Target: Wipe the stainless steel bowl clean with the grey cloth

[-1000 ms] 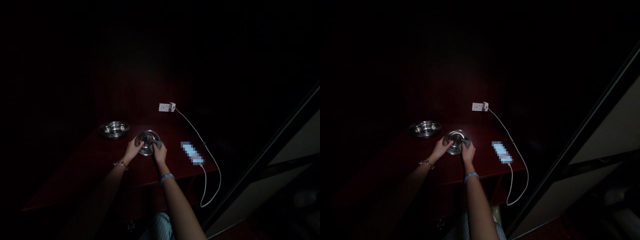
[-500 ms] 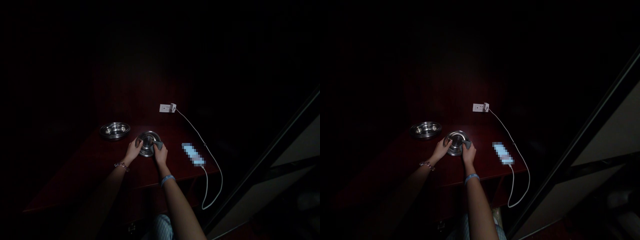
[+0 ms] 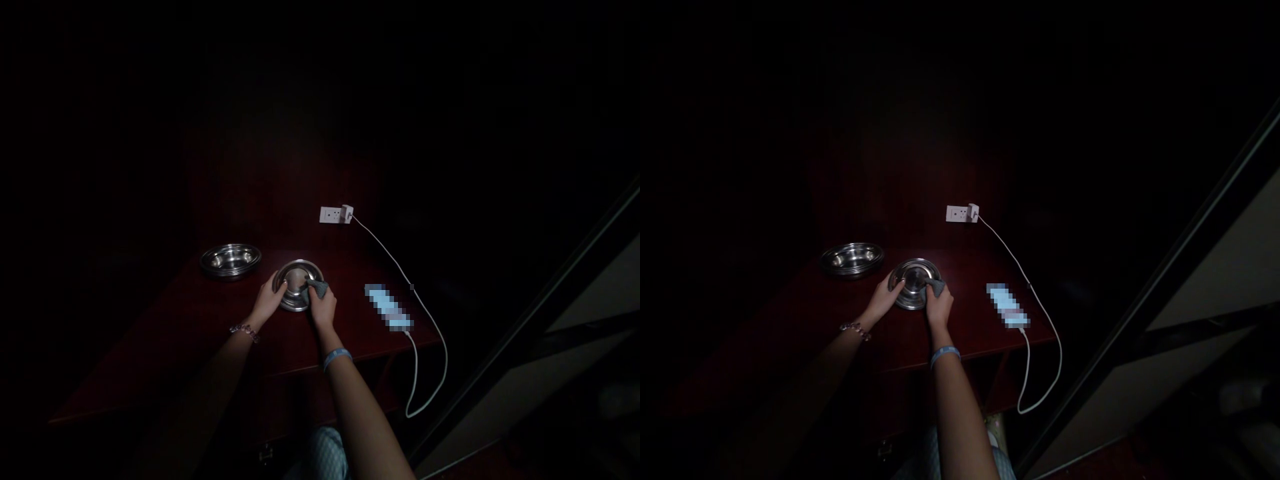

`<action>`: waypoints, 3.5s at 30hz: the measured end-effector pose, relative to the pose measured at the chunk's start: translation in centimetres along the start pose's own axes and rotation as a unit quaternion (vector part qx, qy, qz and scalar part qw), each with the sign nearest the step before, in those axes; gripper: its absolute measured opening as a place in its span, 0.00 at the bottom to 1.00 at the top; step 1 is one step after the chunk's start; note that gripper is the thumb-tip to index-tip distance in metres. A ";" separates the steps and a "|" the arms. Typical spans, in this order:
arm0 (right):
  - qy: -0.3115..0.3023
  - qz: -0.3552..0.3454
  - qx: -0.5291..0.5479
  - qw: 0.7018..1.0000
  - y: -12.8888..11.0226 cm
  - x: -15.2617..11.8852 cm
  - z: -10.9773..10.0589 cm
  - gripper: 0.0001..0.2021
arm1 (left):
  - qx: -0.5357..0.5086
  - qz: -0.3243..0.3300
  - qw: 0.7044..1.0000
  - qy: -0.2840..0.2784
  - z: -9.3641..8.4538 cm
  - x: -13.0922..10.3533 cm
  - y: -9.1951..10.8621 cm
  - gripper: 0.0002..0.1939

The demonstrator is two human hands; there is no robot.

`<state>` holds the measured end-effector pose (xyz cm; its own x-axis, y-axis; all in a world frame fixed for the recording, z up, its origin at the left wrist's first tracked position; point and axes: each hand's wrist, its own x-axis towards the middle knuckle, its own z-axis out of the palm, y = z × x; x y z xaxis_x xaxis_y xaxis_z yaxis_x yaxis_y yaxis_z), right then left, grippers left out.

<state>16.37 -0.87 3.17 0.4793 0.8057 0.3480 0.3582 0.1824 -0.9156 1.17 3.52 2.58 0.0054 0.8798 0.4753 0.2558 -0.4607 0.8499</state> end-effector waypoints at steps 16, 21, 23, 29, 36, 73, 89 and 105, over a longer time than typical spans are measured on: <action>0.022 0.028 0.012 0.999 0.5 0.4 0.0 0.11 | -0.100 0.022 0.991 -0.083 1.6 -0.3 -1.8 0.27; 0.015 0.034 0.003 0.999 0.6 0.3 0.1 0.11 | -0.129 -0.029 0.989 -0.069 1.2 0.0 -1.4 0.27; 0.012 0.030 0.003 0.999 0.6 0.3 0.1 0.11 | -0.146 -0.047 0.987 -0.054 0.9 0.1 -1.0 0.26; 0.008 0.022 0.003 1.000 0.2 0.1 0.0 0.11 | -0.168 -0.074 0.982 -0.047 0.4 0.1 0.0 0.25; 0.012 0.036 -0.003 0.999 0.1 0.2 -0.1 0.12 | -0.141 -0.079 0.985 -0.053 1.1 -0.1 -0.3 0.23; 0.010 0.021 0.020 1.000 1.1 0.6 0.3 0.12 | -0.109 -0.007 0.989 -0.102 1.5 -0.7 -1.0 0.40; -0.006 0.009 0.003 1.000 0.8 0.2 0.2 0.10 | -0.120 -0.104 0.987 -0.015 0.6 0.6 -0.6 0.21; 0.026 0.031 -0.006 0.999 1.0 0.6 0.2 0.12 | -0.103 0.005 0.987 -0.127 1.4 -0.6 -0.8 0.35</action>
<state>16.85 -0.13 2.42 0.5413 0.7851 0.3011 0.3358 0.1264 -0.9334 2.30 3.56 1.29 0.2555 0.8639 0.4340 0.0525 -0.4606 0.8860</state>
